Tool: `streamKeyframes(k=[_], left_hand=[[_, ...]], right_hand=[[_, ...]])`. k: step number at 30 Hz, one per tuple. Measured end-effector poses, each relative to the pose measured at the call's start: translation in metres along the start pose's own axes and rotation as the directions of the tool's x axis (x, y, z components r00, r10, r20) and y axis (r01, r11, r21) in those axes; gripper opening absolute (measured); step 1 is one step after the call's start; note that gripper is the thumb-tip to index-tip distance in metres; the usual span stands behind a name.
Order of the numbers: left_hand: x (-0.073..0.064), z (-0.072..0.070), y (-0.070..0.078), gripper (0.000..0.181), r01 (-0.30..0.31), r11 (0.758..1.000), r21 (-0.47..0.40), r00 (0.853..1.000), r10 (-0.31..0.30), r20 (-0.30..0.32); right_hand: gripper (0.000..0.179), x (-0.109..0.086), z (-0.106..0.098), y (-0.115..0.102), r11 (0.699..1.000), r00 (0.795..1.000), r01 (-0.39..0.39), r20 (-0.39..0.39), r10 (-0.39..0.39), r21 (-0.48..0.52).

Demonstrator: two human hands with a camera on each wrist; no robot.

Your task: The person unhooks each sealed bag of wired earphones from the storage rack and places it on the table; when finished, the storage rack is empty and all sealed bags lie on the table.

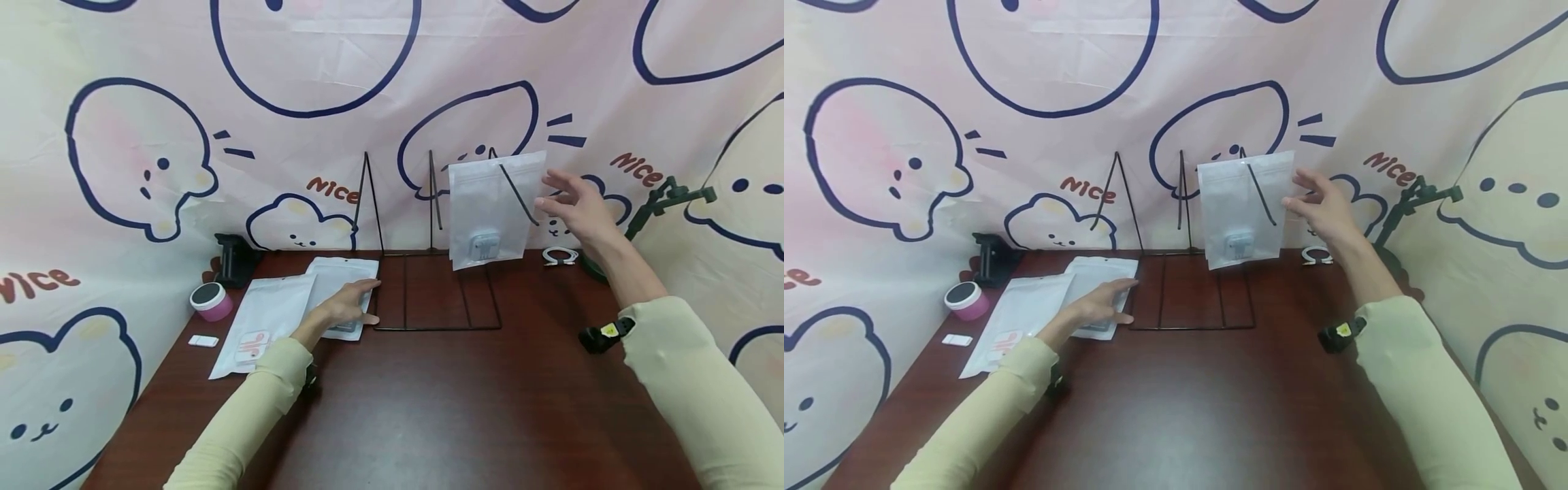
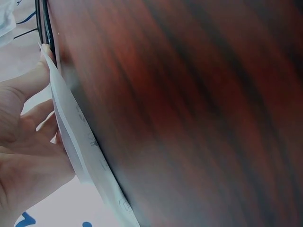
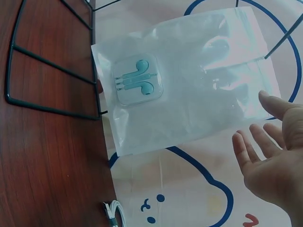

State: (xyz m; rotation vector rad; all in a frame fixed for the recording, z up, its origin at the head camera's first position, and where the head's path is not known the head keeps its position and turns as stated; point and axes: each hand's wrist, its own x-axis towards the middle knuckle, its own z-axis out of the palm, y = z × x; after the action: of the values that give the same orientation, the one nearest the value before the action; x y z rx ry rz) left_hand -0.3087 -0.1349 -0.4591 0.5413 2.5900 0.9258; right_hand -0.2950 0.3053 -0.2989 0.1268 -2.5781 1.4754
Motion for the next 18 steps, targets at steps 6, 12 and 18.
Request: streamKeyframes(k=[6,12,18], left_hand=[[0.000,0.000,0.001,0.089,-0.010,1.000,0.026,1.000,0.010,0.002],[-0.001,0.000,0.001,0.089,0.001,1.000,0.018,1.000,-0.001,-0.003],[-0.001,0.000,0.000,0.089,0.006,1.000,0.026,1.000,-0.006,-0.003]], right_hand=[[0.069,0.002,0.004,-0.002,0.999,0.995,-0.029,-0.093,0.033,0.040],[0.047,0.000,0.007,-0.007,0.994,0.981,-0.031,-0.187,0.050,0.104],[0.043,0.002,0.010,-0.012,0.992,0.982,-0.020,-0.183,0.042,0.122]])
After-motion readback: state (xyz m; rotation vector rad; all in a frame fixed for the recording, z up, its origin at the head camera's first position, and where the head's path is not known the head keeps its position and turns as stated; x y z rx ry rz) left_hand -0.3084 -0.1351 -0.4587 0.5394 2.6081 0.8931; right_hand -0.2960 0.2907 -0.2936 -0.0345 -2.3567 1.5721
